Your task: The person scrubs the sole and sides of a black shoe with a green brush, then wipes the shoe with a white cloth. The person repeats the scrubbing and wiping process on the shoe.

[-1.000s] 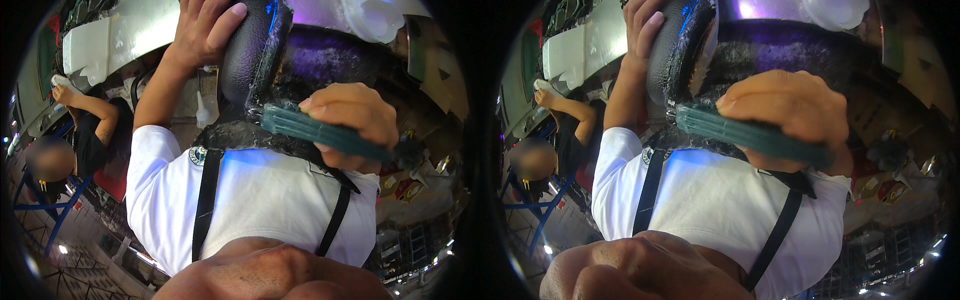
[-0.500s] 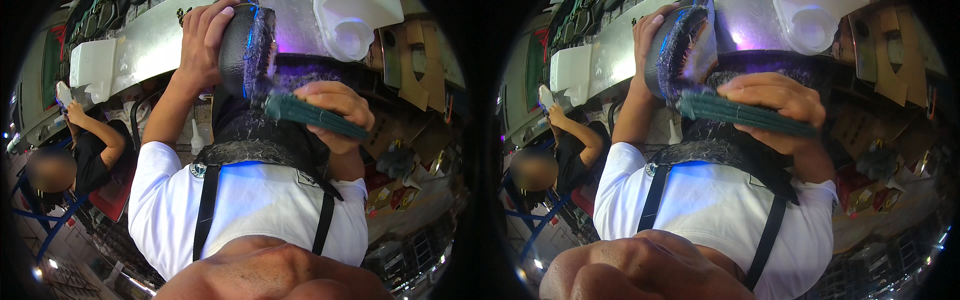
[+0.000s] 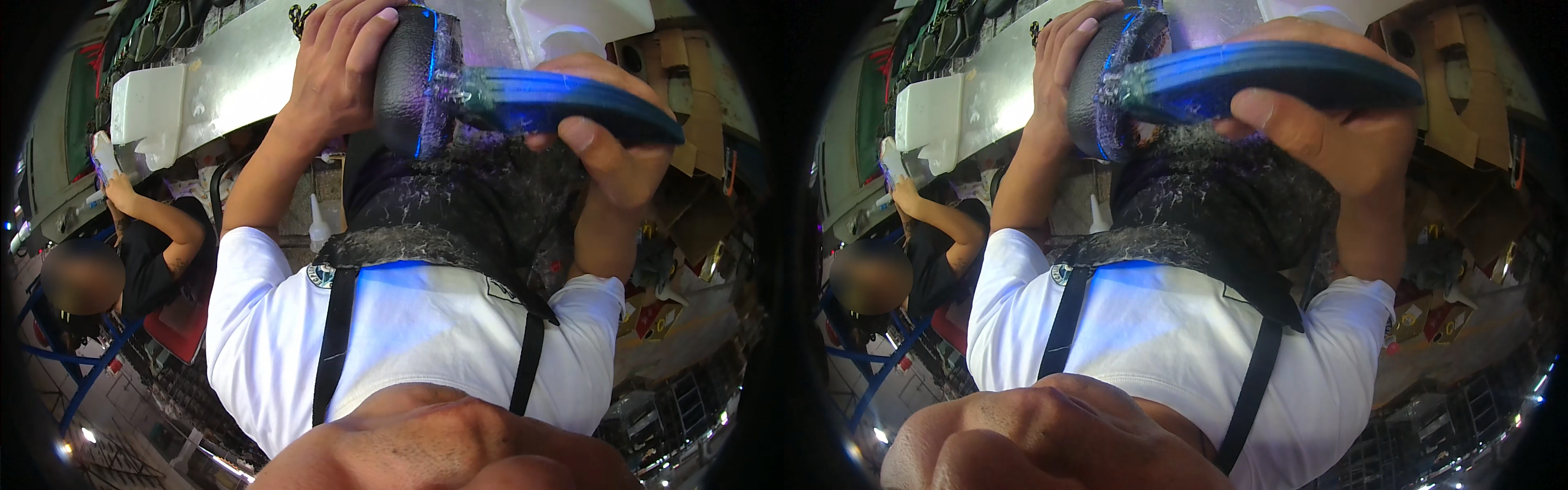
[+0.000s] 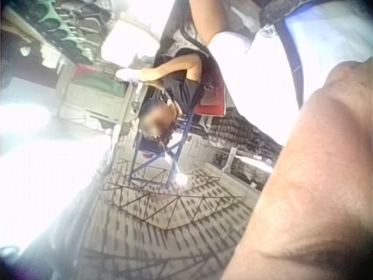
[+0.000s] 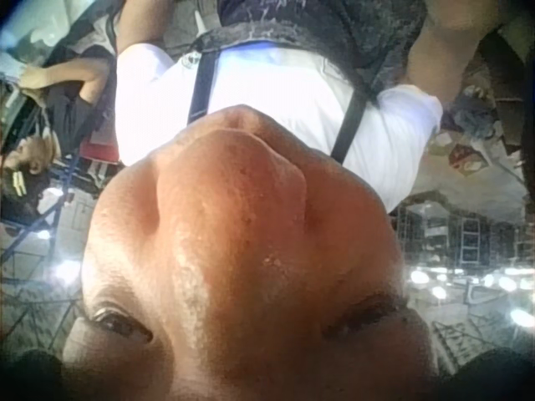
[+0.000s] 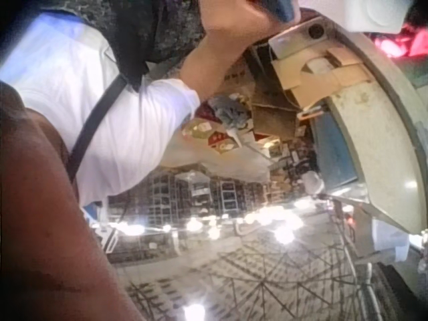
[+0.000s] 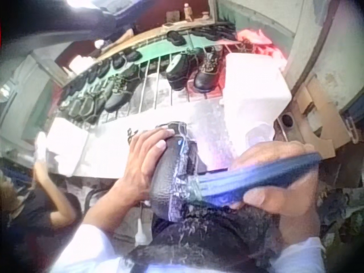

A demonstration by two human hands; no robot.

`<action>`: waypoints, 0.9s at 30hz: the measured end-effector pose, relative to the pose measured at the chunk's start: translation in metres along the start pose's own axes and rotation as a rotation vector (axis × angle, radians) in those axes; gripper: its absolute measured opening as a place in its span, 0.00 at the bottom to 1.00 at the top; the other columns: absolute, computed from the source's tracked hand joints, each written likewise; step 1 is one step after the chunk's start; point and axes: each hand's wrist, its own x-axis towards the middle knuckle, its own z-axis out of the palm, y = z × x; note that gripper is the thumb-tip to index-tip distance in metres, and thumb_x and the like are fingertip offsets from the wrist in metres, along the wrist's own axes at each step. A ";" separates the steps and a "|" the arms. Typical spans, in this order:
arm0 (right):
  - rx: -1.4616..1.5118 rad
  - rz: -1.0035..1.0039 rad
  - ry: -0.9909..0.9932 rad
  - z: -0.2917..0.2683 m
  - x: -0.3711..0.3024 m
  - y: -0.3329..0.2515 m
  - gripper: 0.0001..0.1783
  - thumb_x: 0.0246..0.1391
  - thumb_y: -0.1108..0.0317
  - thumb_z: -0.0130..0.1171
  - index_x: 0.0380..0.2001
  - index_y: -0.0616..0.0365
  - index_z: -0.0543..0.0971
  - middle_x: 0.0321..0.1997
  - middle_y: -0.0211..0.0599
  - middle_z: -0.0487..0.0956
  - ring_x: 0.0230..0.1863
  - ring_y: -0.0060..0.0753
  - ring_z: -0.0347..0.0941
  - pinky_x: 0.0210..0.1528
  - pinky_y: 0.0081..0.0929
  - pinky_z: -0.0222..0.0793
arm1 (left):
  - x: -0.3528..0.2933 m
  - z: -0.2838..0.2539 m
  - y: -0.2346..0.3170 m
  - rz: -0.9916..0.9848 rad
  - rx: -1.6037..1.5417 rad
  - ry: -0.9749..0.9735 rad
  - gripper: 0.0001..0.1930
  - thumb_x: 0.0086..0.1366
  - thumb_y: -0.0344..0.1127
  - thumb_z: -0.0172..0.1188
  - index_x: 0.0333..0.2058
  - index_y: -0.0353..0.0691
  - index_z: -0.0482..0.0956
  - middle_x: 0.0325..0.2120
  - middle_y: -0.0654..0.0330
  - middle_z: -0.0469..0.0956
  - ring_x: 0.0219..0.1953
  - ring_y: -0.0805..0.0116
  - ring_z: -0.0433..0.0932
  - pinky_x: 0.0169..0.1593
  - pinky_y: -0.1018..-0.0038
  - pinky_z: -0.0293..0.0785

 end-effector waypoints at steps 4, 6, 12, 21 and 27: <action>-0.236 -0.273 -0.081 -0.007 0.004 -0.005 0.20 0.50 0.72 0.66 0.44 0.76 0.81 0.40 0.62 0.83 0.30 0.40 0.84 0.29 0.28 0.82 | 0.006 0.005 0.001 -0.001 -0.030 0.045 0.38 0.55 0.34 0.67 0.62 0.33 0.60 0.57 0.36 0.73 0.53 0.38 0.76 0.56 0.45 0.69; -0.304 -0.333 -0.091 -0.006 0.003 -0.009 0.19 0.49 0.71 0.68 0.42 0.76 0.82 0.40 0.62 0.83 0.30 0.41 0.84 0.29 0.28 0.83 | 0.008 0.004 0.000 -0.002 -0.016 0.020 0.39 0.54 0.35 0.68 0.62 0.32 0.60 0.56 0.36 0.73 0.52 0.38 0.77 0.55 0.45 0.70; -0.547 -0.481 -0.186 -0.016 0.017 -0.031 0.18 0.49 0.69 0.71 0.41 0.72 0.83 0.39 0.58 0.85 0.37 0.50 0.86 0.41 0.37 0.83 | 0.023 0.001 0.000 -0.016 0.015 -0.027 0.43 0.51 0.37 0.70 0.62 0.29 0.59 0.55 0.37 0.73 0.51 0.39 0.76 0.55 0.47 0.69; -0.778 -0.420 -0.346 -0.033 0.042 -0.073 0.17 0.55 0.68 0.67 0.45 0.68 0.84 0.43 0.56 0.86 0.44 0.51 0.86 0.48 0.36 0.82 | 0.056 -0.030 0.025 -0.383 0.009 -0.296 0.62 0.35 0.47 0.83 0.66 0.29 0.56 0.54 0.38 0.72 0.55 0.37 0.73 0.60 0.50 0.68; -0.909 -0.426 -0.370 -0.029 0.049 -0.085 0.16 0.60 0.66 0.63 0.47 0.66 0.84 0.48 0.53 0.85 0.49 0.48 0.85 0.51 0.34 0.82 | 0.075 -0.050 0.035 -0.579 -0.055 -0.426 0.62 0.35 0.46 0.81 0.68 0.30 0.56 0.56 0.37 0.72 0.58 0.38 0.73 0.63 0.53 0.69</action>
